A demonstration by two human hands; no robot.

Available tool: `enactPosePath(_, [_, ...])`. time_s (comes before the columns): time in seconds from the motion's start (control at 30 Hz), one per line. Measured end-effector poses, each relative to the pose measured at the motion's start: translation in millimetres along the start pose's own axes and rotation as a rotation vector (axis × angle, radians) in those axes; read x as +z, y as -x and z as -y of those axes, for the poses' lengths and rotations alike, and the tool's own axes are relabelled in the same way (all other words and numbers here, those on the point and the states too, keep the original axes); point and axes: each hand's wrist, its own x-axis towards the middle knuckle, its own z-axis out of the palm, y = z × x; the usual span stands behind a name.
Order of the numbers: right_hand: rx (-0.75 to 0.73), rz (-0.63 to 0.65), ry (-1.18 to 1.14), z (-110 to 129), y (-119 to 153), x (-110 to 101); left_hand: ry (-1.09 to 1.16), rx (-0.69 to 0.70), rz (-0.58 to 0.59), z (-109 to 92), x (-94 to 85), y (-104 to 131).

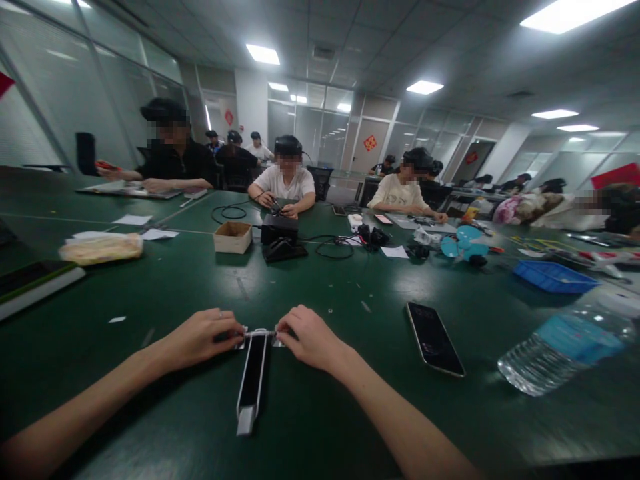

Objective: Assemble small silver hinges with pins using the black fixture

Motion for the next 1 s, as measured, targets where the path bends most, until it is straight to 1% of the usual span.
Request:
enactPosePath(0.2, [-0.028,0.004,0.037,-0.9,0.7,-2.8,0.007,0.005,-0.002,-0.6,-1.4,0.3])
enactPosePath(0.37, [-0.026,-0.049,0.048,-2.8,1.4,-2.2,-0.008,-0.002,0.011,-0.4,-1.0,0.3])
enactPosePath(0.53, [-0.037,-0.038,0.052,-2.9,1.6,2.0,-0.007,0.008,-0.017,0.4,1.1,0.9])
enactPosePath(0.67, [-0.024,-0.066,0.068,-2.3,1.7,-0.3,0.008,-0.001,-0.011,-0.6,0.3,1.3])
enactPosePath(0.77, [-0.035,-0.047,0.066,-1.6,1.7,-1.7,0.011,-0.005,-0.011,-1.6,-0.9,1.3])
enactPosePath(0.87, [-0.022,-0.028,0.061,-1.5,1.2,0.3,0.018,-0.015,-0.003,-2.5,-2.1,1.2])
enactPosePath(1.0, [-0.023,-0.076,0.049,-2.4,0.0,6.2,0.019,-0.029,0.000,-3.6,-3.0,0.9])
